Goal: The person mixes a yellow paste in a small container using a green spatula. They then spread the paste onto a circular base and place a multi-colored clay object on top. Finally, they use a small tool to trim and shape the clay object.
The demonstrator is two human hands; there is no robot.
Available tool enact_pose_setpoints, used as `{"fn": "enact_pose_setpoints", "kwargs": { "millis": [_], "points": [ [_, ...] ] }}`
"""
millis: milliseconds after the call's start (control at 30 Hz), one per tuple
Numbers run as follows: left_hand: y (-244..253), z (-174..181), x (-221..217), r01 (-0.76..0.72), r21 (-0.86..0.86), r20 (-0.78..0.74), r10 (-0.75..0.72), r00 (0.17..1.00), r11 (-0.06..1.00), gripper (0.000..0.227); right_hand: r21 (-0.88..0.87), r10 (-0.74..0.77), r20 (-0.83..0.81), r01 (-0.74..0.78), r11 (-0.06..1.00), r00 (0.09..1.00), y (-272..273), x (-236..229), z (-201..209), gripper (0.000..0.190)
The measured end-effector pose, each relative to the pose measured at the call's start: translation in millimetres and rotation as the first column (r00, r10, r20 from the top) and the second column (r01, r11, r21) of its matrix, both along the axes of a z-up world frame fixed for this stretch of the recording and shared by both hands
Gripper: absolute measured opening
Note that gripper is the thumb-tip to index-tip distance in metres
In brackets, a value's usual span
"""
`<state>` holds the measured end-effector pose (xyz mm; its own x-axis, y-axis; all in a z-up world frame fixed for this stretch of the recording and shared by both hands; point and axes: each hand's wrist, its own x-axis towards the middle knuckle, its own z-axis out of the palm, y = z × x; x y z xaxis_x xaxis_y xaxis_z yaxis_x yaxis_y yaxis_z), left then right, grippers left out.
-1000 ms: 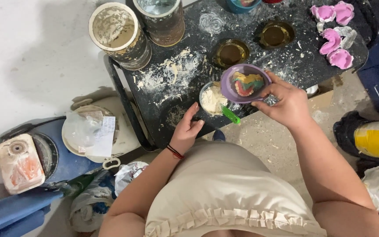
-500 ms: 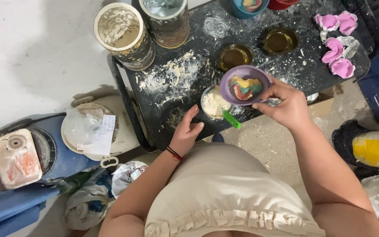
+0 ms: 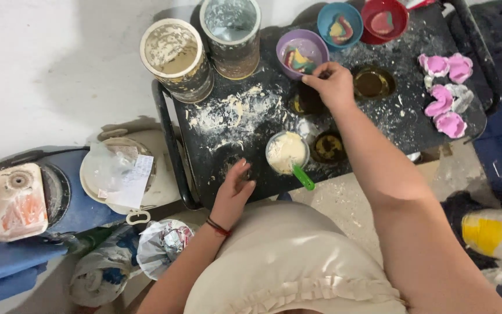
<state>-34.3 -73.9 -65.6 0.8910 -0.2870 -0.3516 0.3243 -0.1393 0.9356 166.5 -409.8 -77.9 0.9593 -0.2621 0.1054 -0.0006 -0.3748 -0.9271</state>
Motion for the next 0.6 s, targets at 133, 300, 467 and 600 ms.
{"fn": "enact_pose_setpoints", "kwargs": {
  "millis": [133, 300, 467, 600],
  "points": [
    [9, 8, -6, -0.067, -0.006, -0.009, 0.067, 0.998, 0.998, 0.066, -0.031, 0.007, -0.018, -0.008, 0.999, 1.0, 0, 42, -35, 0.028],
    [17, 2, -10, -0.119, -0.021, -0.091, 0.117, 0.989, 0.993, 0.066, -0.072, 0.028, -0.089, -0.035, 0.997, 0.996, 6, 38, -17, 0.029],
    [9, 5, 2, -0.011, 0.113, -0.029, 0.014, 0.999, 0.994, 0.064, -0.176, 0.192, -0.211, -0.231, 0.957, 0.958, 19, -41, 69, 0.049],
    [-8, 12, 22, 0.114, 0.159, 0.042, -0.122, 0.992, 0.981, 0.072, -0.457, 0.439, -0.093, -0.43, 0.778, 0.893, 24, -133, 77, 0.059]
  ]
}}
